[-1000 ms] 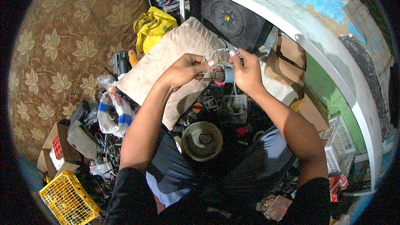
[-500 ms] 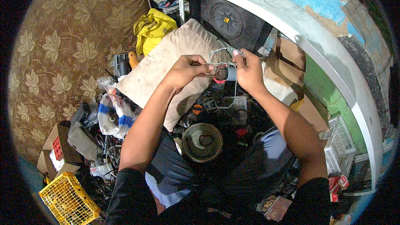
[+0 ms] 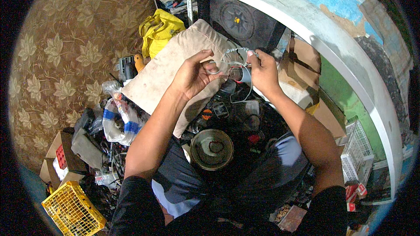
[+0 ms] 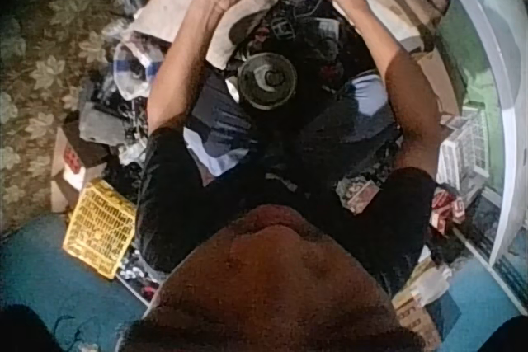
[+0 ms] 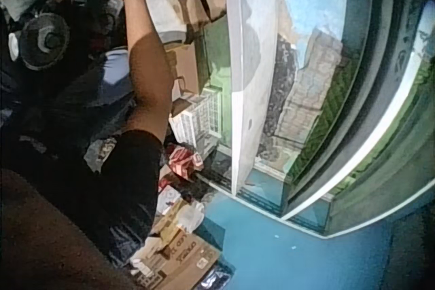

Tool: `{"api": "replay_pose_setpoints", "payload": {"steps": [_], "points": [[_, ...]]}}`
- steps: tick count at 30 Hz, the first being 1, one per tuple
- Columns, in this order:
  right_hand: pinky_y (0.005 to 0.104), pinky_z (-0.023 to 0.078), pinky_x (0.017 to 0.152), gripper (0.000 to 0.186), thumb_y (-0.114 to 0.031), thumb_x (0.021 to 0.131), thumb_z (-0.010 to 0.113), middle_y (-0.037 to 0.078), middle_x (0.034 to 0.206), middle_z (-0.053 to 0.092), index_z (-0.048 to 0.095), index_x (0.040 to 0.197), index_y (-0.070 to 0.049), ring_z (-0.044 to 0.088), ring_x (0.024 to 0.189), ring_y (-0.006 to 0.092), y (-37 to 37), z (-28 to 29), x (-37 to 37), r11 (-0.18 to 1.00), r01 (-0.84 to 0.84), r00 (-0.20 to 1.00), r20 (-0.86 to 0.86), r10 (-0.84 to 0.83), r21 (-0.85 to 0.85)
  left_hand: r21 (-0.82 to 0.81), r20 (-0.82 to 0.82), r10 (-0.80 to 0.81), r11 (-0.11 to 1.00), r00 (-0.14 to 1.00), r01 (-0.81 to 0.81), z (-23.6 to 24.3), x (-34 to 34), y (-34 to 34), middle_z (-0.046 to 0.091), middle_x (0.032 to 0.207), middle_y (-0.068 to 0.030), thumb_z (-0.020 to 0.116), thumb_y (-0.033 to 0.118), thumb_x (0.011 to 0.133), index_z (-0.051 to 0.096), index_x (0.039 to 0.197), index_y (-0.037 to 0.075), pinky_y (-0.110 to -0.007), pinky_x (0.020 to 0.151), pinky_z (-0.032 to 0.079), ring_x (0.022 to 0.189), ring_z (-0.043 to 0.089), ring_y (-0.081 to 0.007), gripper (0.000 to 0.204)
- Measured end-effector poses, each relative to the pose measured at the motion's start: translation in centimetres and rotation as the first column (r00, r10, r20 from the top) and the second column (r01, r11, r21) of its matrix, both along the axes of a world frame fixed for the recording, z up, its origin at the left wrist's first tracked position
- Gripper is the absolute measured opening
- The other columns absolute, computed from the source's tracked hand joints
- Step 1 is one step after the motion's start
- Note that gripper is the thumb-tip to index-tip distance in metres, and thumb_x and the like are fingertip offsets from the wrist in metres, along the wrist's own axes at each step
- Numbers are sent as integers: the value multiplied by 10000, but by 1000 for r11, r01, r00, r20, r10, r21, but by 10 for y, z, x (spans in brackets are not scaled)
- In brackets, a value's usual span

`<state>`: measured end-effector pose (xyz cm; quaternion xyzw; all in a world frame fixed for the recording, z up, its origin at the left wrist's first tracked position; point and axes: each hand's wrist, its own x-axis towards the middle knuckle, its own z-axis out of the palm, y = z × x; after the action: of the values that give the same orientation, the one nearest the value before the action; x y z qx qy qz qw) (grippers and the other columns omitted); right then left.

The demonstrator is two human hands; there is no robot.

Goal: The person sits cross-legged on the floor and uses a soldering iron to work on a small electronic component with wires. They repeatedly heat the connection point and adjust the wires, focusing on a specific joint on the device.

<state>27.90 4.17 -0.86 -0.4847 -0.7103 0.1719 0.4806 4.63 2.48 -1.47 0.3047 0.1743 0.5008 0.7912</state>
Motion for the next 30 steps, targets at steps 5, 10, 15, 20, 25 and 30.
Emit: {"api": "replay_pose_setpoints", "payload": {"steps": [5, 10, 15, 20, 25, 30], "points": [[377, 411, 604, 328, -222, 965, 537, 161, 639, 568, 583, 760, 30, 538, 617, 246, 2, -3, 0, 1000, 0, 1000, -25, 0, 24, 521, -762, 528, 844, 374, -131, 26, 0, -4, 491, 644, 11, 559, 260, 955, 576, 977, 101, -258, 541, 355, 551, 460, -129, 162], [446, 448, 637, 318, -229, 955, 542, 220, 687, 612, 600, 763, 17, 623, 668, 381, 7, -4, 7, 999, 50, 999, -5, -50, -20, 64, -217, 278, 961, 936, -270, 22, -18, 0, 405, 528, 11, 543, 418, 959, 593, 846, 73, -273, 555, 410, 525, 513, -150, 367], [453, 447, 637, 324, -237, 958, 546, 219, 679, 608, 596, 756, 12, 624, 667, 385, 16, -9, 19, 992, 122, 992, 38, -123, 22, 399, -695, 503, 864, 514, -306, 40, -31, -9, 540, 580, -22, 538, 473, 952, 644, 894, 60, -238, 466, 294, 417, 398, -92, 430], [461, 454, 651, 337, -255, 964, 542, 229, 699, 620, 604, 777, 18, 631, 700, 410, 17, -13, 22, 992, 121, 992, 43, -120, -38, 788, -613, 746, 601, -259, -135, 38, -44, -7, 638, 589, -83, 586, 478, 916, 723, 781, 50, -234, 577, 404, 530, 583, -178, 469], [474, 459, 667, 347, -264, 961, 538, 247, 730, 632, 608, 785, 27, 640, 730, 423, 20, -17, 19, 991, 131, 991, 32, -131, -19, 893, -450, 863, 434, -230, -120, 39, -45, -7, 642, 647, -89, 545, 493, 934, 714, 817, 37, -350, 811, 425, 664, 642, -241, 500], [485, 468, 696, 363, -274, 966, 532, 254, 757, 643, 624, 809, 39, 647, 764, 436, 31, -25, 31, 989, 148, 988, 57, -147, -21, 49, -59, 416, 909, 908, -413, 39, -53, -9, 418, 597, 2, 481, 488, 974, 577, 901, 38, -346, 644, 483, 553, 494, -191, 466]]}}
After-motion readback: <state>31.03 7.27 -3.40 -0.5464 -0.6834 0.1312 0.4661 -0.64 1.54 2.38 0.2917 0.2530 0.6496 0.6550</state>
